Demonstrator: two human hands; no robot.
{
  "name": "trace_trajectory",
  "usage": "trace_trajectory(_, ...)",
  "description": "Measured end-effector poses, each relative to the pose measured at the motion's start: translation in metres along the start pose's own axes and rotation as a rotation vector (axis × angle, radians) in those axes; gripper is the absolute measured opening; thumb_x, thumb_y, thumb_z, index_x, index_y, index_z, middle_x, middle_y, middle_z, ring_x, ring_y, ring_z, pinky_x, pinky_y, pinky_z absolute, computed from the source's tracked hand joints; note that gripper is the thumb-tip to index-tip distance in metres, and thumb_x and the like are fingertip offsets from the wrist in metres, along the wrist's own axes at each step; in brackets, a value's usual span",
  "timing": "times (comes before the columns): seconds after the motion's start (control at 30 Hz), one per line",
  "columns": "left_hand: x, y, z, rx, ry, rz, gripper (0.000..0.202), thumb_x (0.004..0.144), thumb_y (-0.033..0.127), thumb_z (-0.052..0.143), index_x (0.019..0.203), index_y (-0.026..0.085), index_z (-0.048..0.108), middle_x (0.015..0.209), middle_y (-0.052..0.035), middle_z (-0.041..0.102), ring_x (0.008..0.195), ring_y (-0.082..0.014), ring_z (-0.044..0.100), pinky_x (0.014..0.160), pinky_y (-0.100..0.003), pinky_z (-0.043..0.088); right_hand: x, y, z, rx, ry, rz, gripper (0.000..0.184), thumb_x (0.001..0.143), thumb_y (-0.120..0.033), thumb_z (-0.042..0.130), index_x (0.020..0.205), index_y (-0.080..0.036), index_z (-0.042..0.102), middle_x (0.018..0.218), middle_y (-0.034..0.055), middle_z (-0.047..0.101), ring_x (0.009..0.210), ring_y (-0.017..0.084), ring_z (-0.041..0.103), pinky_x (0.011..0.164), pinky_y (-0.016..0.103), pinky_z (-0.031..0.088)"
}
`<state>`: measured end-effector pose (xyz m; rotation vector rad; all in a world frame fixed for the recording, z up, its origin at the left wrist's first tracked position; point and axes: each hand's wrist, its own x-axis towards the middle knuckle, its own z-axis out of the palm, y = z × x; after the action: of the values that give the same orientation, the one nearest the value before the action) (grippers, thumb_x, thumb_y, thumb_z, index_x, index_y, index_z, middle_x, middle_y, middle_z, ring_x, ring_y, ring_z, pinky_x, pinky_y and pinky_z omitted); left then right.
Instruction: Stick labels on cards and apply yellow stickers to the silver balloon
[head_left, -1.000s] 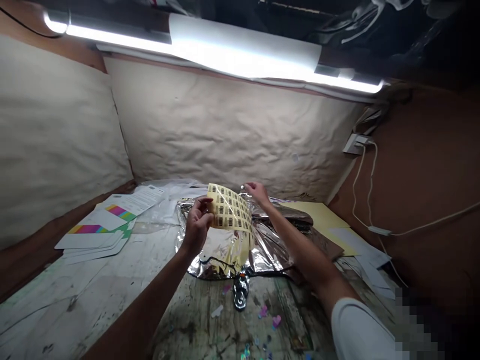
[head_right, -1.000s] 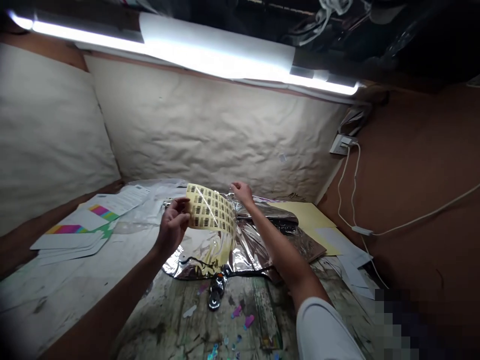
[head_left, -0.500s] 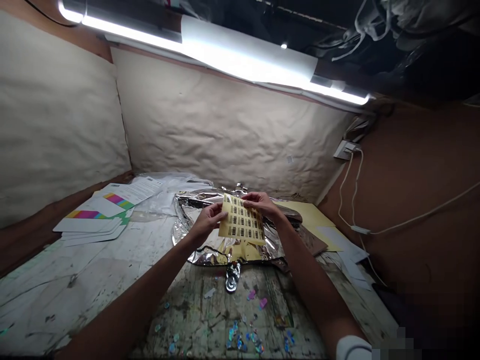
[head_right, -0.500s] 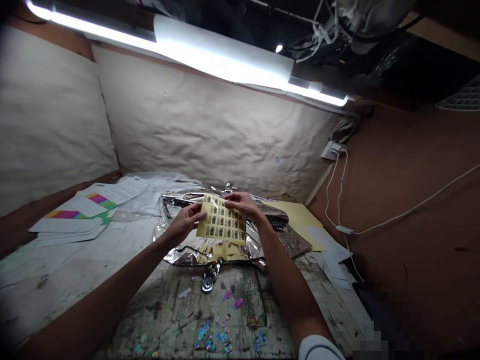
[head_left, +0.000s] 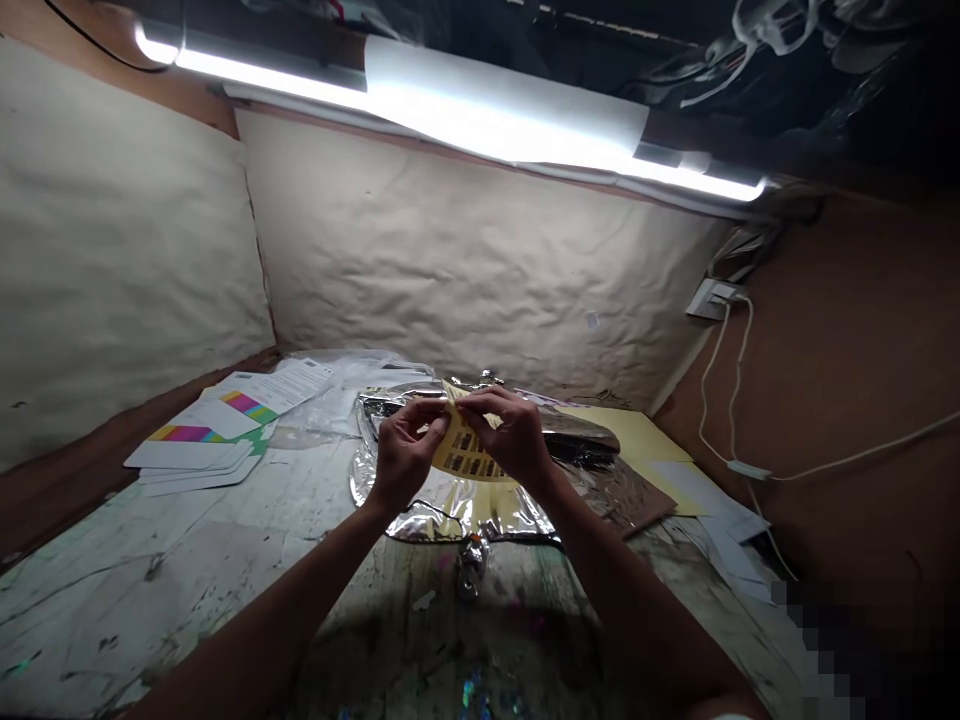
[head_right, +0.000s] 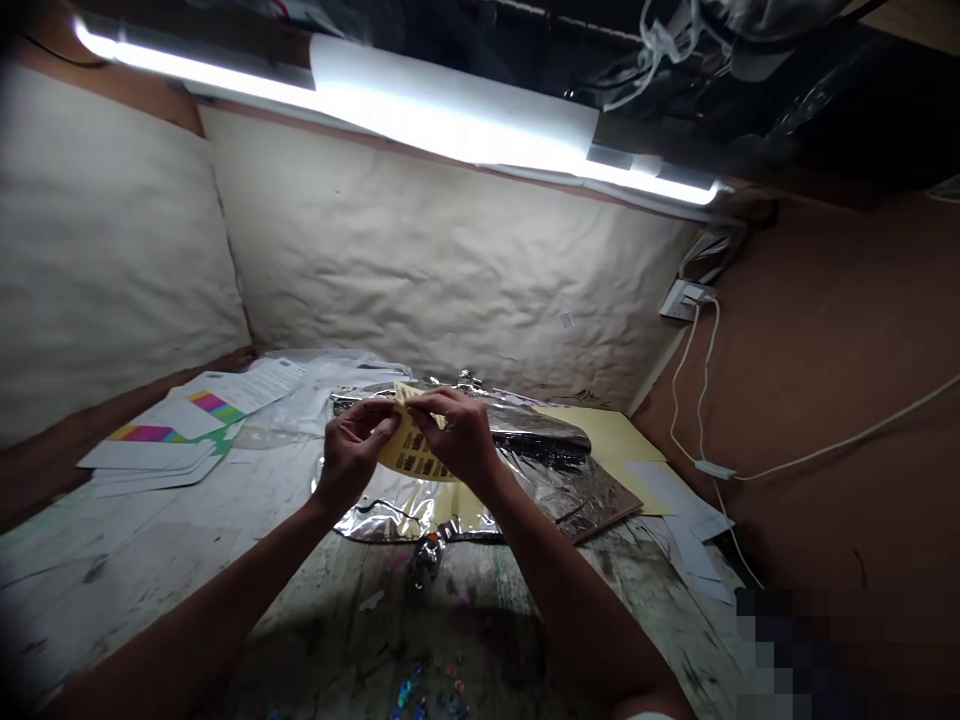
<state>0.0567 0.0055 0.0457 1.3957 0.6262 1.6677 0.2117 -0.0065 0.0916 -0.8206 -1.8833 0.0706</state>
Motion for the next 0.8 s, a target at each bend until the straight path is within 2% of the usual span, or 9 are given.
trace_trajectory(0.23, -0.009, 0.016, 0.002, 0.234, -0.056, 0.274, 0.017, 0.083, 0.017, 0.064, 0.099, 0.021, 0.070, 0.092, -0.0031, 0.064, 0.081, -0.0133, 0.062, 0.067, -0.021, 0.053, -0.001, -0.018, -0.014, -0.060, 0.048, -0.107, 0.016, 0.086, -0.018, 0.065, 0.098, -0.024, 0.073, 0.095, 0.0033, 0.073, 0.085, 0.016, 0.069, 0.077, 0.027, 0.054)
trace_trajectory(0.33, -0.010, 0.018, 0.004, 0.334, -0.064, 0.321, 0.020, 0.085, 0.017, 0.062, 0.103, 0.022, 0.071, 0.090, -0.0021, 0.062, 0.080, -0.0119, 0.061, 0.065, -0.020, 0.052, -0.004, -0.019, -0.014, -0.106, 0.052, -0.145, 0.014, 0.087, -0.019, 0.064, 0.097, -0.023, 0.073, 0.094, 0.0031, 0.074, 0.084, 0.015, 0.069, 0.076, 0.026, 0.055)
trace_trajectory(0.63, -0.002, 0.003, -0.001, 0.434, -0.135, 0.230, 0.024, 0.088, 0.019, 0.058, 0.107, 0.021, 0.073, 0.080, -0.0011, 0.053, 0.072, -0.0104, 0.054, 0.062, -0.019, 0.049, -0.008, 0.007, -0.011, -0.163, -0.007, -0.110, 0.014, 0.088, -0.018, 0.061, 0.095, -0.021, 0.072, 0.091, 0.0037, 0.074, 0.081, 0.015, 0.069, 0.074, 0.025, 0.054)
trace_trajectory(0.8, -0.002, -0.009, -0.003, 0.368, -0.189, 0.090, 0.024, 0.088, 0.027, 0.060, 0.108, 0.022, 0.073, 0.082, -0.0018, 0.053, 0.073, -0.0109, 0.054, 0.060, -0.019, 0.049, -0.010, 0.023, -0.013, -0.153, -0.052, -0.067, 0.013, 0.088, -0.018, 0.061, 0.095, -0.021, 0.072, 0.091, 0.0039, 0.073, 0.081, 0.015, 0.069, 0.075, 0.026, 0.054)
